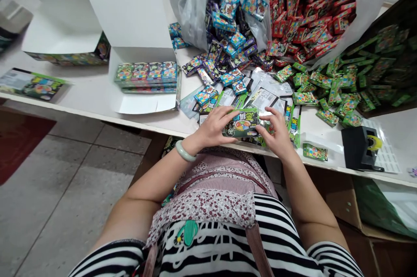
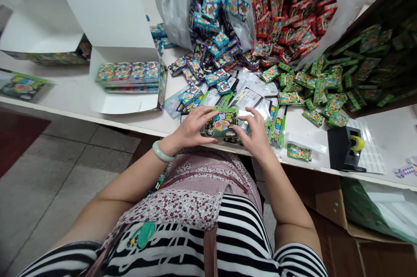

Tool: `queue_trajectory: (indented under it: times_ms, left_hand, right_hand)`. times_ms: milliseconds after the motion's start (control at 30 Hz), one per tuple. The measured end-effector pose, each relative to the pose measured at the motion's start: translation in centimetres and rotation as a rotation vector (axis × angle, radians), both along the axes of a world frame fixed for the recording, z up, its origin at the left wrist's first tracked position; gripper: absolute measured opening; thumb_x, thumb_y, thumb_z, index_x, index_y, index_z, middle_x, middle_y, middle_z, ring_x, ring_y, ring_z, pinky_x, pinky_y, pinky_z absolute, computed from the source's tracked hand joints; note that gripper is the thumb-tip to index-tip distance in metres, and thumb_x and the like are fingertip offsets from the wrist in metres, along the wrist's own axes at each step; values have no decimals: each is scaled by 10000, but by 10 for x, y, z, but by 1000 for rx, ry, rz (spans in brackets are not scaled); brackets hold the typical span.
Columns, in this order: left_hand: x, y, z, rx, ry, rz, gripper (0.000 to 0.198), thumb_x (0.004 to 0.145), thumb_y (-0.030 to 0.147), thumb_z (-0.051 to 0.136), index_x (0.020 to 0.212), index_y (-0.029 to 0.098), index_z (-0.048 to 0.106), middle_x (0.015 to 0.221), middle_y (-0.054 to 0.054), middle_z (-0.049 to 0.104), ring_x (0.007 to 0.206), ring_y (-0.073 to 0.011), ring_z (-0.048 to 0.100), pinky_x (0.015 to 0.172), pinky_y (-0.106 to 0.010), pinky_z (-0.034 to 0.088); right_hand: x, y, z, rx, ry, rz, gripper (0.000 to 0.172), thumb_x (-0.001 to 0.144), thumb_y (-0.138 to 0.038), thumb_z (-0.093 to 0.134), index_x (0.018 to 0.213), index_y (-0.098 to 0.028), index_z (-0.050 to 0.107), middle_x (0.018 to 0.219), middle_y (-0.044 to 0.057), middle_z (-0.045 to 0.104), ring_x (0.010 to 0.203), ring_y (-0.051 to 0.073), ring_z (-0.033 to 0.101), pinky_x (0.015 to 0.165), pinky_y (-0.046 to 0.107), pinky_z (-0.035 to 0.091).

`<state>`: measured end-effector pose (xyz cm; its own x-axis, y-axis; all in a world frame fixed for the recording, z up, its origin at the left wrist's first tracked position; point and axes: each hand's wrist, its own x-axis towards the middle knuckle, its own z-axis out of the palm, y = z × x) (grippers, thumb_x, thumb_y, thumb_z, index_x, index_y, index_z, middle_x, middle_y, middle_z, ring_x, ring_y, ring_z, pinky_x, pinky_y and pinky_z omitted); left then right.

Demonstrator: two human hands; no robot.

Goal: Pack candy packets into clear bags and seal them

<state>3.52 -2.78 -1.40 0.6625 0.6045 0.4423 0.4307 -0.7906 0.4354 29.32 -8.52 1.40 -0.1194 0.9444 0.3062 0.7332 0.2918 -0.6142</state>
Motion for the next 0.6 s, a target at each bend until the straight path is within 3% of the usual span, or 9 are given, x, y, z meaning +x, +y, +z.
queue_trajectory:
  times_ms: [200,333,433,600]
  left_hand:
    - [-7,0,2,7,65,12,838,793,618,717,1459,180,459,1389,-196,544,1291,-358,523,1088,-562,434]
    - [-6,-2,2,-1,55,22,876,781,603,734,1476,162,435,1387,-207,543,1299,-367,518,1097,-566,429]
    - [-4,-3,2,-21,26,14,888,775,601,740,1485,170,426,1392,-203,540,1301,-369,514,1110,-578,416]
    - [-3,-5,-2,-25,26,-28,855,781,559,747,1468,150,443,1360,-208,548,1287,-363,521,1106,-569,428]
  right_hand:
    - [-14,3,-3,-130,120,71,256,934,-414,558,1109,-235,503,1366,160,563,1281,286,554,1057,534,471]
    - [-20,7,-11,-245,359,28,404,879,-449,609,1188,-252,439,1271,121,606,1074,235,663,930,460,562]
    - [-19,8,-13,-285,487,18,415,878,-482,596,1191,-266,428,1184,80,620,898,180,683,808,382,591]
    - [-17,5,-12,-344,473,26,402,849,-471,629,1150,-252,479,1030,41,660,791,168,668,720,345,584]
